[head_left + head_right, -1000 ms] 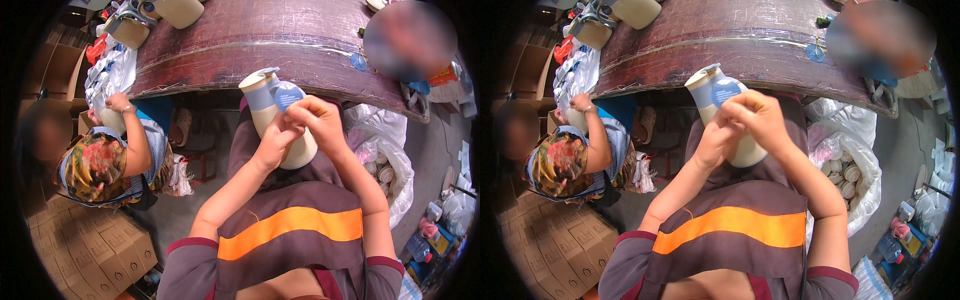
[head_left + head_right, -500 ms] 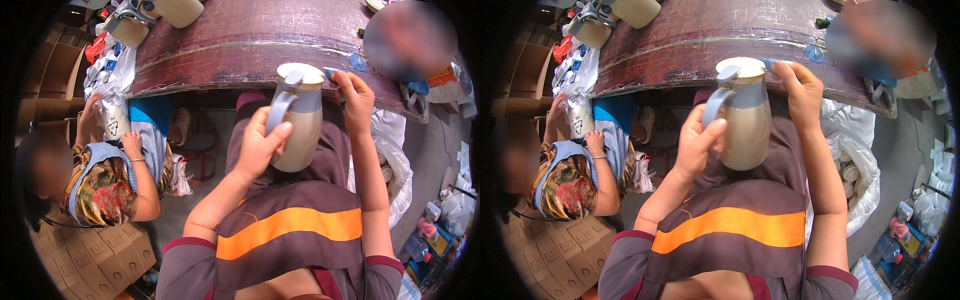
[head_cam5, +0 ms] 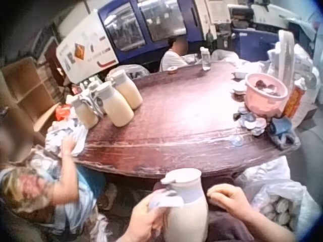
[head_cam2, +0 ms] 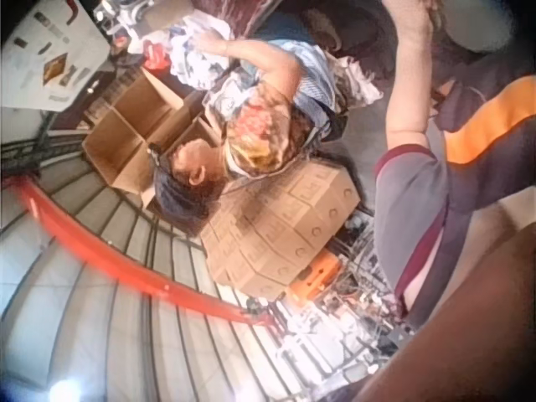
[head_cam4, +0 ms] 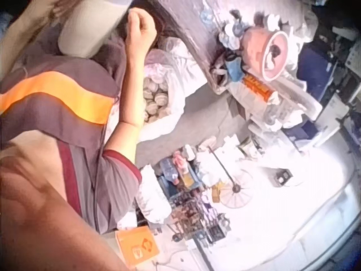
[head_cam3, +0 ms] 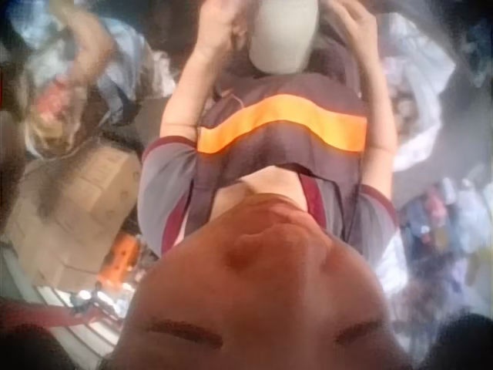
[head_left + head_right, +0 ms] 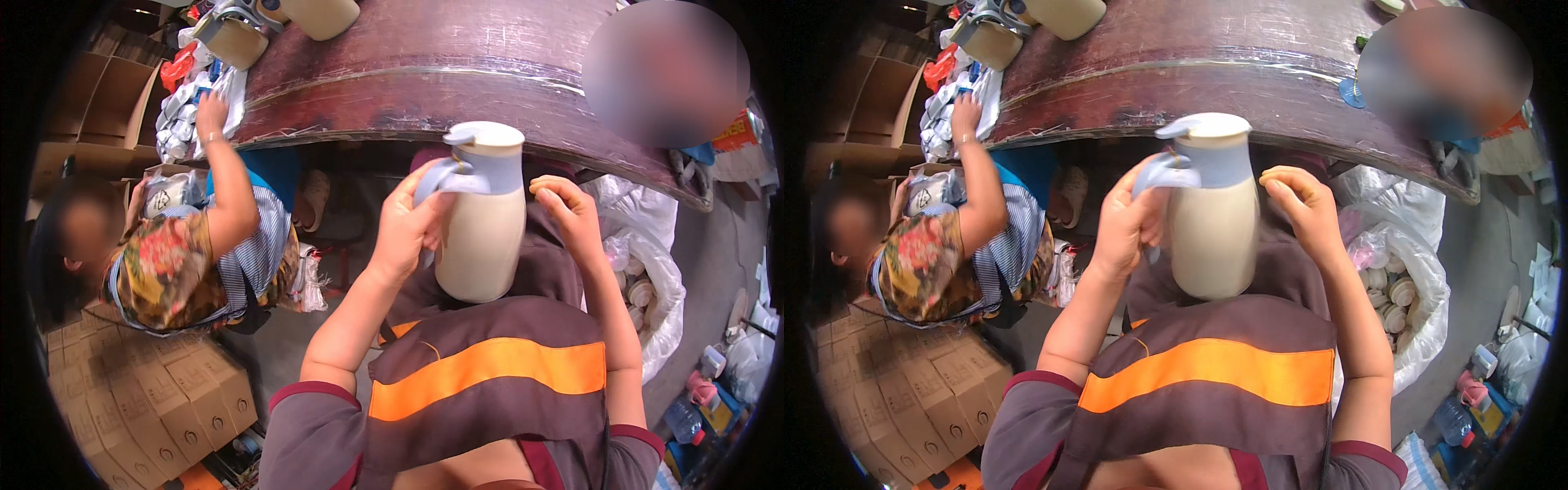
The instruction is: The person assembles beige plastic pitchers by attaching handles and securing lids. They repeatedly pick up a pitcher, fit a handle, and press a lid onto the top, then place the finished unit on a wooden table. Another person works nearby, also handling pitchers.
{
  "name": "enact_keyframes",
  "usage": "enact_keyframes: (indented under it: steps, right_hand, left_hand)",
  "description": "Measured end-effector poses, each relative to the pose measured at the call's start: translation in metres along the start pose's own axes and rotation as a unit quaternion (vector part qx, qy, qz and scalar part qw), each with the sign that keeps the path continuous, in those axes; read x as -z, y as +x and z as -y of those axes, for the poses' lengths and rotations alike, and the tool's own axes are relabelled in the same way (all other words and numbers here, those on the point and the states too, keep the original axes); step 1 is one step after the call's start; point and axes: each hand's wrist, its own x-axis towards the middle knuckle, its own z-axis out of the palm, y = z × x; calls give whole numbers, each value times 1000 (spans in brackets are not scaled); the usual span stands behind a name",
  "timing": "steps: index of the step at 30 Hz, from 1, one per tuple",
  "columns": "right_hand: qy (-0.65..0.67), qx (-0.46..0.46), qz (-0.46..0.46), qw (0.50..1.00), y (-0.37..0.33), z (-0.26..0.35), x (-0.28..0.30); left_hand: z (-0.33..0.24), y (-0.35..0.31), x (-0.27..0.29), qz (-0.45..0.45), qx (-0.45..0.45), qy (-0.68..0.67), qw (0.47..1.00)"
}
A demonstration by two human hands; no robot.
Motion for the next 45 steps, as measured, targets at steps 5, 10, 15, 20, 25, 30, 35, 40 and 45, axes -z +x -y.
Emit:
enact_keyframes:
  steps: [5,10,15,20,25,30,35,40,45]
  right_hand:
    - [37,-97,11,995,-22,-27,4]
    - [87,-128,17,988,-40,-38,-15]
    - [84,-144,23,986,-44,-41,-19]
    - [45,-158,30,986,-47,-50,-11]
    - [36,-159,26,986,-54,-68,-15]
    - [39,-210,-5,977,-42,-78,-12]
    - [94,-253,-32,962,-27,-84,-11]
    - [187,-287,-35,939,-20,-85,0]
    - [207,-318,-26,925,-13,-80,10]
  left_hand:
    - [-51,-16,8,-110,-182,-4,977]
    - [-76,11,34,-183,-416,24,890]
    - [-55,96,106,-273,-498,312,762]
    - [-17,144,153,-284,-304,253,873]
    - [15,135,134,-249,-235,501,795]
    - [13,159,115,-179,-302,555,754]
    - [22,187,117,-199,-420,569,678]
    - [55,188,114,-275,-444,607,599]
    - [59,190,113,-272,-441,594,615]
